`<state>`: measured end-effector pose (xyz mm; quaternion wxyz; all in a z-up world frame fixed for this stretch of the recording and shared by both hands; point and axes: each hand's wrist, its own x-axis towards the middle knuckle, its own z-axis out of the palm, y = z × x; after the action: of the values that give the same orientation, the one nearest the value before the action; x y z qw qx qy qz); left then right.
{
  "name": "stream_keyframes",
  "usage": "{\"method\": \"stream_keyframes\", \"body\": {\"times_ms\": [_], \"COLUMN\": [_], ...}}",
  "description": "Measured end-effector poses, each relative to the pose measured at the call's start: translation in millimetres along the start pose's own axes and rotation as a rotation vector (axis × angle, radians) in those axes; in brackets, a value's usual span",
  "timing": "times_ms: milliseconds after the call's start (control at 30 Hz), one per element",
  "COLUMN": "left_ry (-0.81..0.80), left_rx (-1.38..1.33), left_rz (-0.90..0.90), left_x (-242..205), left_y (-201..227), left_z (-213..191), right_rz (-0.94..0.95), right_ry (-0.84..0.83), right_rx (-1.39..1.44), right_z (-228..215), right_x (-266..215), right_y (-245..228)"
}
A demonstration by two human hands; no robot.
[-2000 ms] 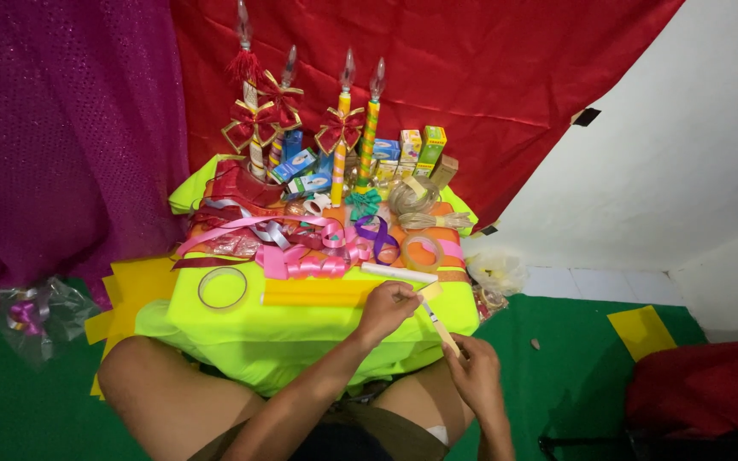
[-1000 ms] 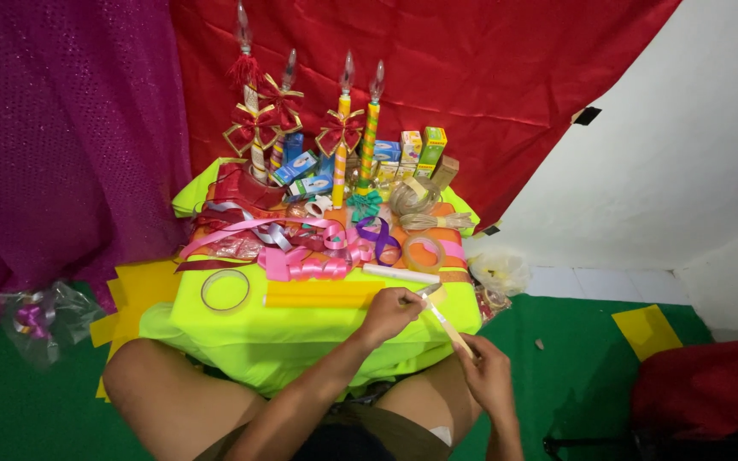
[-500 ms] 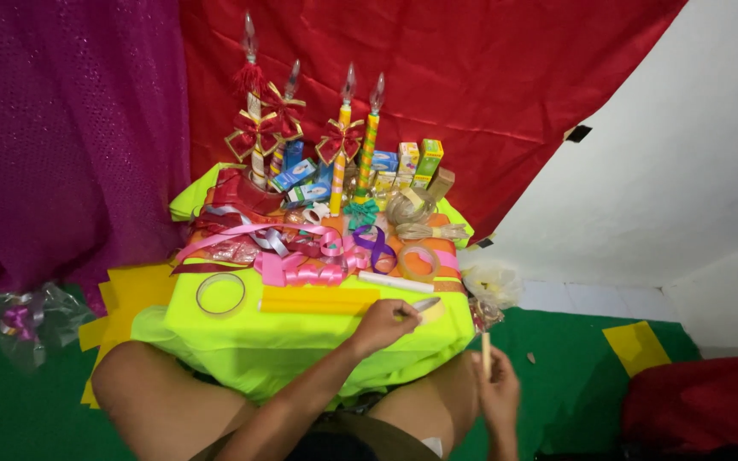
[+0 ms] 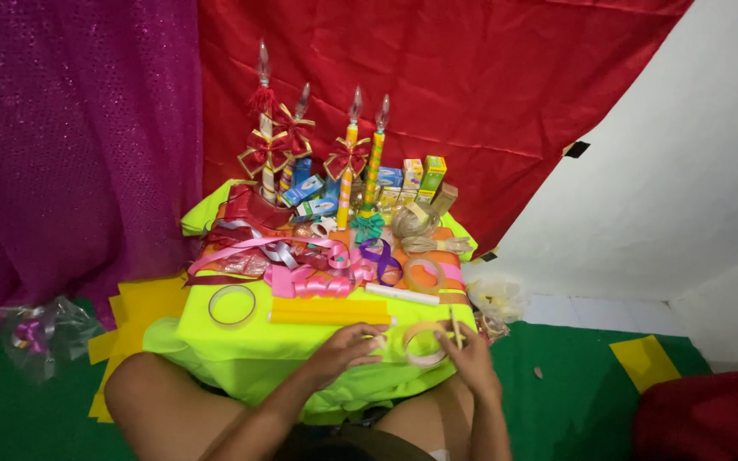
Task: Applying yellow tape to a tube as part of a handicraft project, smoothing it down with fingers and a small tool.
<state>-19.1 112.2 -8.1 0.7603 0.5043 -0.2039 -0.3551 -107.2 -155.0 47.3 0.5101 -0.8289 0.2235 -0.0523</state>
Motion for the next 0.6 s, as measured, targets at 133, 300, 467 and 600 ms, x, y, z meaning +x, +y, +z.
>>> {"method": "stream_keyframes", "body": {"times_ms": [133,300,467,600], "left_ry": [0.142,0.367,0.508,0.664], "left_rx": [-0.008,0.009,-0.058,-0.025], "left_rz": [0.044,0.087,0.261,0.264], "left_x": [-29.3,-54.3,-70.2,-84.6], "left_y": [0.1,-7.0,-16.8,-6.2], "left_z": [-16.8,-49.3,-80.2,-86.9], "right_rz": [-0.084,-0.059,-0.163,-0.381], "right_ry": [0.212,0.221,0.320,0.335], "right_rx": [-0.016,-0.231,-0.078,-0.046], "right_z": [-10.7,-8.2,6.4,8.3], "right_x": [54.0,93.9,78.3,56.1], "right_y": [23.4,39.3,51.6,53.8]}}
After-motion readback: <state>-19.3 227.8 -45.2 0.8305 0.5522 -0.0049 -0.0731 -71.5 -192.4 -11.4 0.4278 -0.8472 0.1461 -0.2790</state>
